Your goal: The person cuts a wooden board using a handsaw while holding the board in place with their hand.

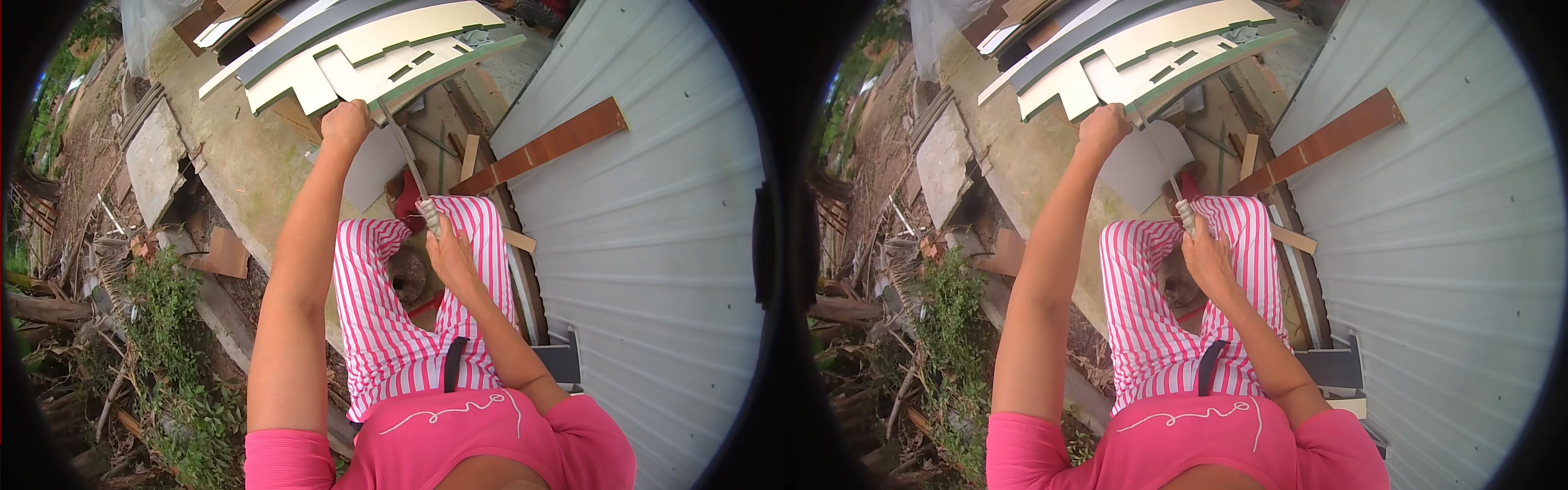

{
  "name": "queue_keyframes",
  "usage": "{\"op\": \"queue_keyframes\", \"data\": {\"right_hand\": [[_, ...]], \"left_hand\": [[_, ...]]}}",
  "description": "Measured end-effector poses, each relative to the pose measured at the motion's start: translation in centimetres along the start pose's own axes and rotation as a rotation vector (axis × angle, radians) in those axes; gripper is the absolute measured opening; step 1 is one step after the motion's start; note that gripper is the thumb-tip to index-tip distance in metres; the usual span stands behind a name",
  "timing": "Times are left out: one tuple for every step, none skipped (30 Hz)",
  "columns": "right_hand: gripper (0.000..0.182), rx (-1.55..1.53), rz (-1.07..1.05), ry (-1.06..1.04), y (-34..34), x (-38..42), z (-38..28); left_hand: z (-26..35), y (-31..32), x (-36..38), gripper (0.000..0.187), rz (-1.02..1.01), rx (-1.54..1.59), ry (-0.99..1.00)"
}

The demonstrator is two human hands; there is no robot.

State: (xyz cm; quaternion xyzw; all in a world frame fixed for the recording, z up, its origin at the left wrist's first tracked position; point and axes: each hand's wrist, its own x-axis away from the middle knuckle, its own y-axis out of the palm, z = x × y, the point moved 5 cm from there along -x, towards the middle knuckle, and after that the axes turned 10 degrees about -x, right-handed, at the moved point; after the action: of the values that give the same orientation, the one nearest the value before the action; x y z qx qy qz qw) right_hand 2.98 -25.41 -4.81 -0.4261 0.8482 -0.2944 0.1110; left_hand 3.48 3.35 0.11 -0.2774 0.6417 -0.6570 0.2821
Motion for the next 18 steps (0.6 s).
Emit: {"op": "queue_keyframes", "data": {"right_hand": [[0.038, 0.023, 0.007, -0.023, 0.1, -0.1, 0.0], [0.037, 0.046, 0.015, -0.046, 0.1, -0.2, -0.2], [0.037, 0.048, 0.017, -0.048, -0.1, -0.6, -0.4], [0.037, 0.037, -0.013, -0.027, -0.2, -1.3, -0.5], [0.036, 0.025, -0.044, -0.008, -0.3, -2.0, -0.7], [0.036, 0.023, -0.046, -0.01, -0.6, -2.6, -1.3], [0.037, 0.001, -0.093, 0.021, -0.8, -3.1, -1.9], [0.037, -0.021, -0.138, 0.052, -0.9, -3.3, -2.1], [0.037, -0.021, -0.135, 0.053, -0.9, -3.2, -2.0], [0.038, -0.019, -0.104, 0.007, -1.0, -3.0, -2.0], [0.038, -0.018, -0.074, -0.039, -0.8, -2.7, -2.0], [0.038, -0.019, -0.075, -0.039, -0.3, -2.3, -1.3], [0.037, 0.019, -0.018, -0.054, 0.0, -1.7, -0.5], [0.037, 0.058, 0.039, -0.067, 0.1, -1.2, 0.3], [0.037, 0.059, 0.037, -0.067, -0.1, -0.8, 0.2], [0.037, 0.06, 0.002, -0.025, -0.1, -0.4, 0.3], [0.037, 0.061, -0.033, 0.019, -0.1, -0.2, 0.4], [0.037, 0.062, -0.032, 0.019, -0.2, -0.3, 0.5]], "left_hand": [[0.0, 0.0, 0.0, 0.024, 0.004, 0.0, 0.0], [-0.1, 0.0, 0.0, 0.024, -0.001, 0.013, -0.009], [-0.1, 0.0, 0.0, 0.024, -0.008, 0.028, -0.018], [0.0, 0.0, -0.1, 0.024, -0.006, 0.028, -0.018], [0.0, 0.0, -0.1, 0.024, -0.011, 0.017, -0.017], [0.0, -0.1, 0.0, 0.025, -0.018, 0.006, -0.015], [-0.1, -0.2, 0.1, 0.025, -0.018, 0.004, -0.015], [-0.1, -0.2, 0.1, 0.025, -0.025, 0.017, -0.016], [0.0, -0.2, 0.0, 0.025, -0.03, 0.032, -0.016], [0.1, -0.2, 0.0, 0.025, -0.03, 0.031, -0.014], [0.1, -0.2, -0.1, 0.025, -0.035, 0.032, -0.014], [0.0, 0.0, -0.2, 0.025, -0.04, 0.033, -0.014], [-0.1, -0.1, -0.1, 0.025, -0.041, 0.032, -0.015], [0.0, -0.1, -0.1, 0.025, -0.038, 0.03, -0.012], [0.0, -0.2, -0.1, 0.025, -0.035, 0.028, -0.01], [-0.1, -0.2, 0.0, 0.025, -0.035, 0.029, -0.012], [0.0, -0.4, 0.1, 0.025, -0.028, 0.028, -0.001], [0.0, -0.3, 0.0, 0.025, -0.02, 0.028, 0.01]]}}
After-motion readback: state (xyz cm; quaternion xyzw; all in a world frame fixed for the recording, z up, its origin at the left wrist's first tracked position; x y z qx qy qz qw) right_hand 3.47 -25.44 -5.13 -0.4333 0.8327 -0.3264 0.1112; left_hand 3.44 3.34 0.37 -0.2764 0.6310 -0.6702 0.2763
